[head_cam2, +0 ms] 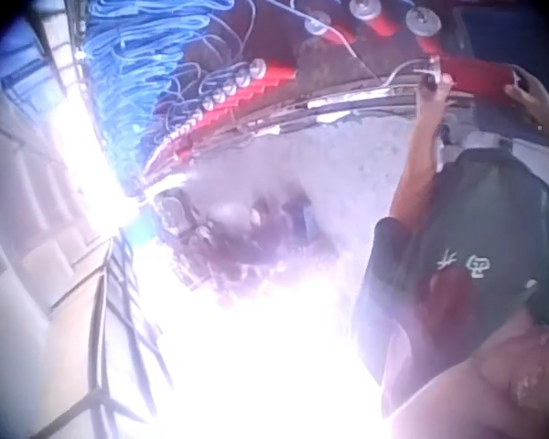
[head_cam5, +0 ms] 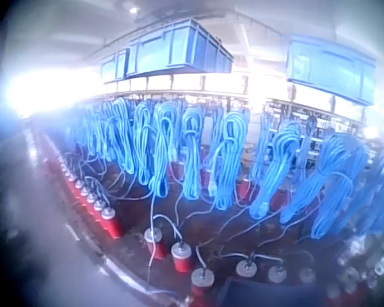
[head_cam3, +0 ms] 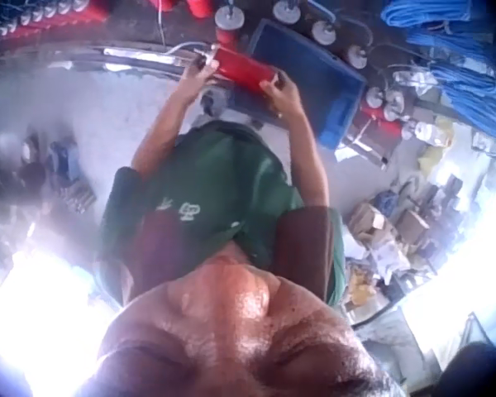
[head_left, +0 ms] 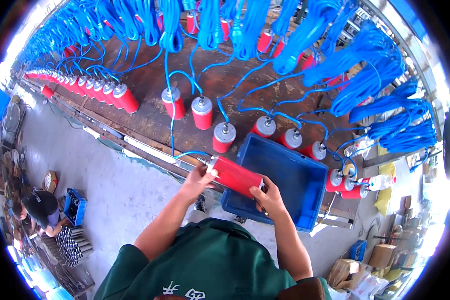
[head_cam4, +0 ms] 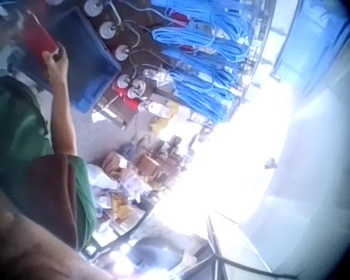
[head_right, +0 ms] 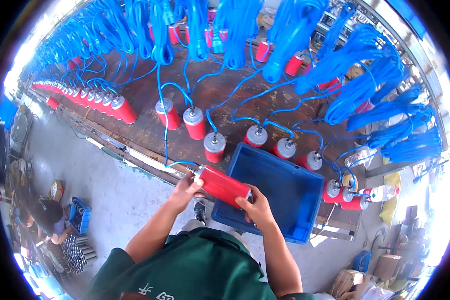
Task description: The person picks up a red canister from a row on a table, uses a small hand tool to manipulate the valve assembly at the top, and places the canister into a blue bin. The person then repeats the same actions with another red canister.
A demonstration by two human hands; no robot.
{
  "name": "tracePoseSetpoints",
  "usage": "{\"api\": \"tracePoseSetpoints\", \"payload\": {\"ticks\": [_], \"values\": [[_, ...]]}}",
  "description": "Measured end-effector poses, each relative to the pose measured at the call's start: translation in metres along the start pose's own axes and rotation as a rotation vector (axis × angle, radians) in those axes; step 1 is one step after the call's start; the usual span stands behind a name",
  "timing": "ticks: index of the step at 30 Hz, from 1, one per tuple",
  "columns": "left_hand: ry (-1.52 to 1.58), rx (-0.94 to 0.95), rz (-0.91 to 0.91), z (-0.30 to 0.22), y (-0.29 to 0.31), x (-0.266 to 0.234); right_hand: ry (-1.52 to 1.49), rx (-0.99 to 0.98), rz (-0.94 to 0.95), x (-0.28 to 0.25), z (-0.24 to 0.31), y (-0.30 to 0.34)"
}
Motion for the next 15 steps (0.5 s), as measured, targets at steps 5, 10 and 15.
{"api": "tracePoseSetpoints", "payload": {"ticks": [5,10,15], "values": [[0.259,-0.069,0.123,0.002,-0.022,0.014,0.218,0.055,-0.034,0.013,0.017,0.004],[0.105,0.094,-0.192,-0.047,0.009,-0.05,0.141,0.042,-0.181,-0.008,0.018,0.022],[-0.589,0.244,-0.392,-0.162,0.028,-0.144,0.075,0.065,-0.434,-0.038,0.014,0.074]]}}
Point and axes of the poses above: each hand's wrist, its own y-axis away from the middle knuckle, its own x-axis out of the palm, z = x × y, the point moved 10 cm from there along -y, towards the middle knuckle, and after that the axes turned 15 degrees about z, right-handed, at the moved point
